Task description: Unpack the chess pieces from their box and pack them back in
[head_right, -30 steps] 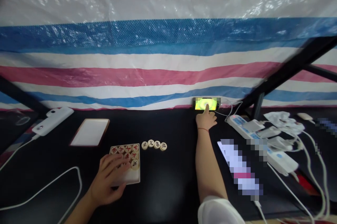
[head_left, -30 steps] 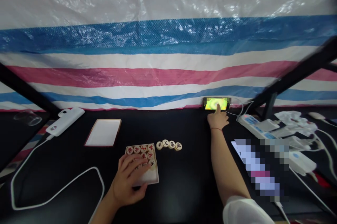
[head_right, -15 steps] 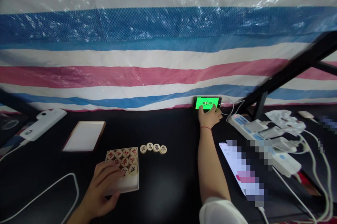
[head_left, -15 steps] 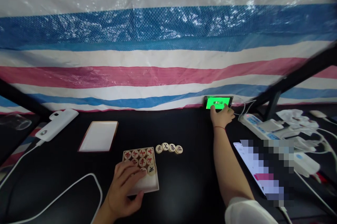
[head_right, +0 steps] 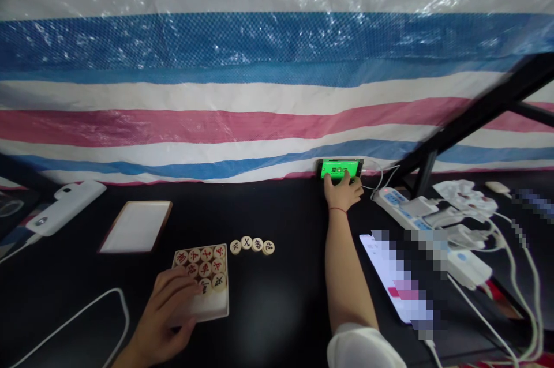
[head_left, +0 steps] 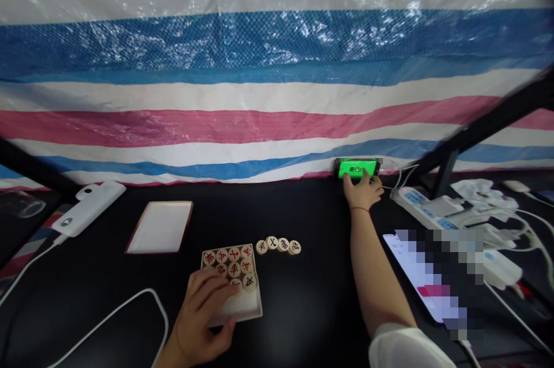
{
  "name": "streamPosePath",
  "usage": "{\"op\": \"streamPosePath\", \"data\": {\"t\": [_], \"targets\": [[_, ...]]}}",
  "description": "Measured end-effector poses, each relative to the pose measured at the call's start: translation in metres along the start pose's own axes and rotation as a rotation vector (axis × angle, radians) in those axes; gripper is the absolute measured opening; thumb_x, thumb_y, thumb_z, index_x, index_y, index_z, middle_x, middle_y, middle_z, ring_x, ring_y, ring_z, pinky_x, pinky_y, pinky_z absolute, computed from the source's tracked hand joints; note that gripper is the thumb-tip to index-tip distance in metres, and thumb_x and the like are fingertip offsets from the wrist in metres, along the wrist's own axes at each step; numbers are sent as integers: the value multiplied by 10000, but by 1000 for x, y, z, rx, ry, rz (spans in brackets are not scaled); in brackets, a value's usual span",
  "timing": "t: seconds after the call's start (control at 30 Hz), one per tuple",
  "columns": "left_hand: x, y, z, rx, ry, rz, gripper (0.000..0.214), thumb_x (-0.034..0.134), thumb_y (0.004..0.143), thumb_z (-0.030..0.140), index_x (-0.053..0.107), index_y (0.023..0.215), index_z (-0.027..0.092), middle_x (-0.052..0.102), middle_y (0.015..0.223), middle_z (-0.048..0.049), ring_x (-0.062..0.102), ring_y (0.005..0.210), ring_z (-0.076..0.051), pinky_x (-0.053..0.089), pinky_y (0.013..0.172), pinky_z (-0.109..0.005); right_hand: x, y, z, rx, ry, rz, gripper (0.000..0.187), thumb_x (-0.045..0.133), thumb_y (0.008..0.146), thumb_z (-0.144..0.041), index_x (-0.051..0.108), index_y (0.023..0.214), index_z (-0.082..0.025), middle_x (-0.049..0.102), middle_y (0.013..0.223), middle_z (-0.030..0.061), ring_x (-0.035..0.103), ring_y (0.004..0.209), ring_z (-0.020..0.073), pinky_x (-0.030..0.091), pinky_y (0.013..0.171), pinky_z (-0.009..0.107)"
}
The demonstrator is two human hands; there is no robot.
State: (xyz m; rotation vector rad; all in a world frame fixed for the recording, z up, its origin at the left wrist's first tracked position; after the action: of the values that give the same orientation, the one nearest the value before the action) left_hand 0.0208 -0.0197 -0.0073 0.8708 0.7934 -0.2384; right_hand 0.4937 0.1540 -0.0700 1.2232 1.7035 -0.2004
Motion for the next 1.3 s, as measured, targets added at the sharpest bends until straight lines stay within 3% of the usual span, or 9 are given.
{"op": "streamPosePath", "data": {"t": [0.37,0.9,1.07,1.3], "targets": [[0,0,0,-4,-11,-4,336,587,745,221,634,1077,198,682,944,-75,588,977,-252,503,827,-396,0,3,2,36,92,28,726,645,723,-565,523,1321,-170,452,1352,206,421,1188,436,383,916,612],[6,-10,-6,-46,-48,-34,333,576,774,234,634,1101,203,671,974,-90,573,1003,-268,493,849,-431,2,0,1,2,30,6,657,602,751,-580,535,1310,-241,446,1330,168,428,1163,408,378,905,605],[5,-9,-6,-33,-42,-28,331,584,767,235,640,1092,203,671,967,-91,576,995,-269,500,835,-425,-1,0,1,18,51,-14,702,616,745,-561,498,1346,-218,438,1343,184,419,1186,415,383,910,603],[6,-12,-7,-48,-46,-25,332,580,765,228,643,1091,208,668,981,-87,573,1008,-269,495,849,-432,-1,2,3,21,107,17,621,604,741,-536,543,1248,-183,458,1301,193,426,1173,414,380,917,612]]}}
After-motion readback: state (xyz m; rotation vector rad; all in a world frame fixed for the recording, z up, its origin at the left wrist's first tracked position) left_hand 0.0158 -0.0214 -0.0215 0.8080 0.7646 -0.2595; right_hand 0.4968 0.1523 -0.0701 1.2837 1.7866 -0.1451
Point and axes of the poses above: each hand's wrist, its own y-axis towards the middle knuckle, its own x-axis out of the palm, z = x × y, the point moved 2 cm from there along y, towards the middle knuckle
